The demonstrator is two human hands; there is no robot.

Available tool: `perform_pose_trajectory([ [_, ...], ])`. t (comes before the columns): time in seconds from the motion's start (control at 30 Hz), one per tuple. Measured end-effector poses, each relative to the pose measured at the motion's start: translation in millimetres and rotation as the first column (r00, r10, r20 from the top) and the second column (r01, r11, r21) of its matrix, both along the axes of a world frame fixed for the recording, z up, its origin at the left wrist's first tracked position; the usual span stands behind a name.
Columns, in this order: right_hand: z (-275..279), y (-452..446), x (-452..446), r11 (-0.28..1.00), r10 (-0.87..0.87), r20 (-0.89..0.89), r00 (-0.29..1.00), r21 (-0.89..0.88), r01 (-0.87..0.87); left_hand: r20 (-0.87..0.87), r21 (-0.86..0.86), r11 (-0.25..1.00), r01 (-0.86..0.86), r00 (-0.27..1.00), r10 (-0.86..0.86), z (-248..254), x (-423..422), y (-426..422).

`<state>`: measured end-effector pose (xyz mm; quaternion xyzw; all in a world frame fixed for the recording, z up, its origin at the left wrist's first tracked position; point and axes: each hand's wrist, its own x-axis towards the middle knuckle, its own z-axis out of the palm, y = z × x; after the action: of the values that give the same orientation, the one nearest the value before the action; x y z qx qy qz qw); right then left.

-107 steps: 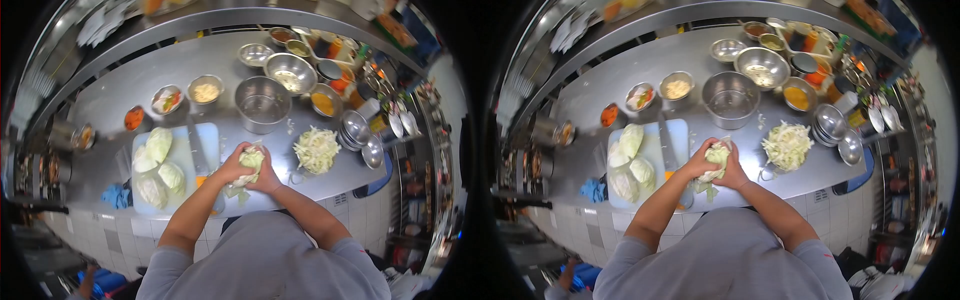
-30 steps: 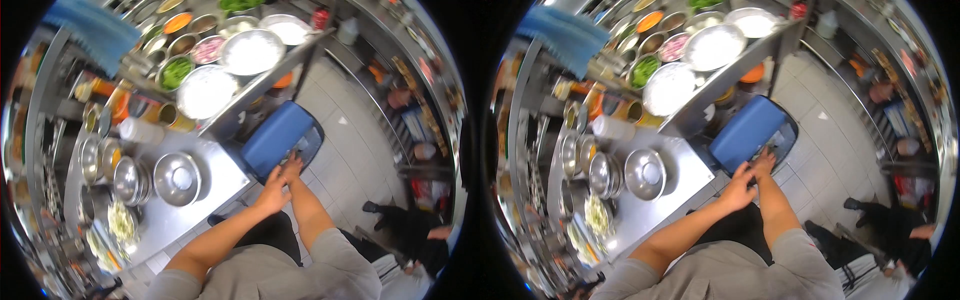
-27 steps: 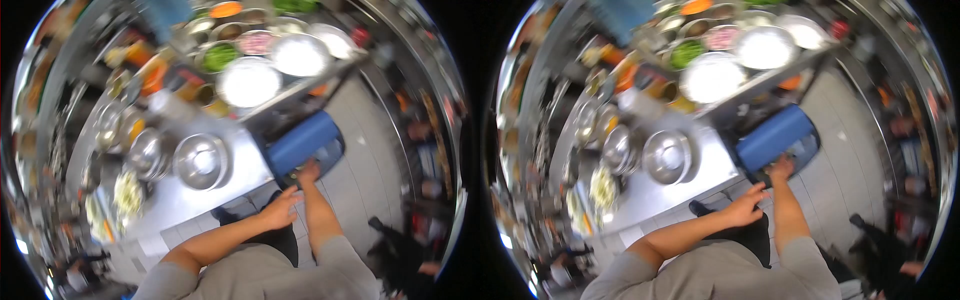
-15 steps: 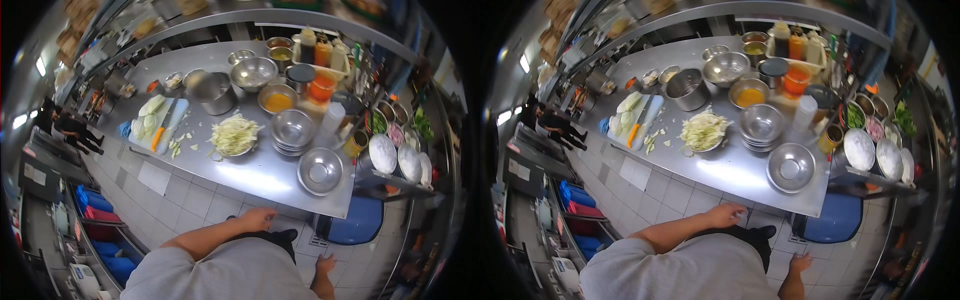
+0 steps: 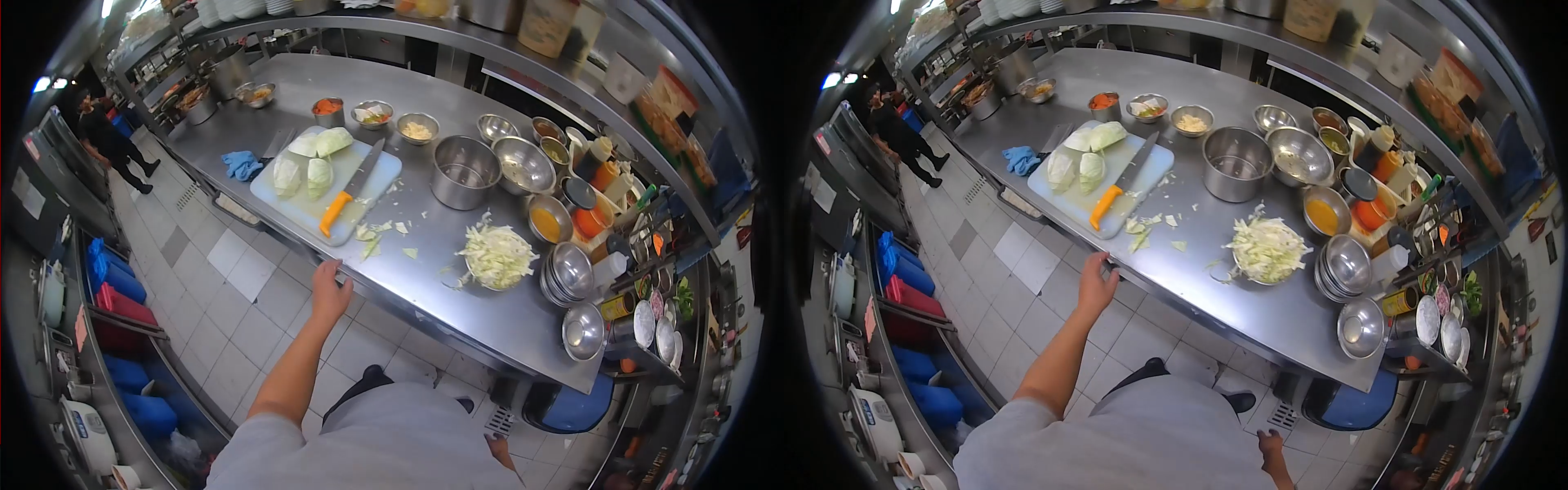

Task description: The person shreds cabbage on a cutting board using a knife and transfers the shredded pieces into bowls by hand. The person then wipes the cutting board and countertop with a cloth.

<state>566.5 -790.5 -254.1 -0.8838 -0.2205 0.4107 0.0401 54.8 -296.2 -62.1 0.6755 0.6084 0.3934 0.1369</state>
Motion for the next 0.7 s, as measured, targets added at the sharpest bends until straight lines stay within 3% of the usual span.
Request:
perform_pose_trajectory([
  [0.07,-3.2,48.6,-18.2,0.989,0.105,0.063,0.992,0.098,-0.11,0.009,0.036,0.999,0.003,1.0,-0.004,20.8,-15.1,34.9],
  [0.13,7.7,105.8,-43.4,0.905,0.256,0.24,0.936,0.281,-0.32,0.146,-0.199,0.979,0.029,0.989,0.0,39.3,-9.6,64.8],
  [0.17,37.4,143.2,-66.9,0.88,0.245,0.24,0.939,0.352,-0.319,0.153,-0.199,0.98,0.034,0.988,-0.003,30.2,-4.2,75.8],
  [0.23,107.0,217.3,-111.6,0.769,0.308,0.264,0.914,0.496,-0.402,-0.118,-0.228,0.956,0.184,0.969,-0.215,-4.3,14.0,97.9],
  [0.27,125.9,245.7,-124.9,0.676,0.376,0.292,0.88,0.563,-0.475,-0.113,-0.231,0.955,0.186,0.97,-0.217,-14.9,24.3,101.7],
  [0.3,147.9,272.3,-140.4,0.679,0.375,0.291,0.88,0.56,-0.475,-0.137,-0.163,0.965,0.206,0.964,-0.229,-25.1,35.2,102.7],
  [0.33,170.9,298.3,-156.5,0.579,0.41,0.287,0.866,0.652,-0.49,-0.163,-0.095,0.97,0.226,0.957,-0.239,-31.2,45.9,105.7],
  [0.37,190.3,321.9,-170.5,0.467,0.444,0.286,0.849,0.734,-0.492,-0.166,-0.097,0.969,0.226,0.957,-0.24,-34.3,56.5,111.0],
  [0.47,230.9,384.2,-203.2,0.376,0.529,0.217,0.82,0.806,-0.456,-0.195,-0.163,0.977,0.138,0.966,-0.169,-28.4,84.3,137.1],
  [0.53,238.2,424.2,-218.2,0.304,0.571,0.221,0.791,0.838,-0.453,-0.121,-0.282,0.906,0.315,0.925,-0.359,-7.8,94.1,152.2],
  [0.57,240.6,445.8,-222.4,0.229,0.603,0.243,0.76,0.86,-0.457,0.127,-0.169,0.896,0.411,0.91,-0.394,1.9,92.1,160.7],
  [0.6,241.7,465.8,-226.4,0.217,0.621,0.237,0.747,0.864,-0.454,0.118,-0.171,0.905,0.388,0.92,-0.373,9.6,80.3,171.2],
  [0.67,241.5,503.5,-237.3,0.174,0.693,0.243,0.679,0.857,-0.485,-0.068,0.09,0.92,0.381,0.924,-0.376,27.1,41.6,192.1],
  [0.7,243.0,519.7,-244.1,0.171,0.704,0.234,0.671,0.861,-0.48,-0.035,0.162,0.958,0.236,0.972,-0.233,41.5,23.4,193.8],
])
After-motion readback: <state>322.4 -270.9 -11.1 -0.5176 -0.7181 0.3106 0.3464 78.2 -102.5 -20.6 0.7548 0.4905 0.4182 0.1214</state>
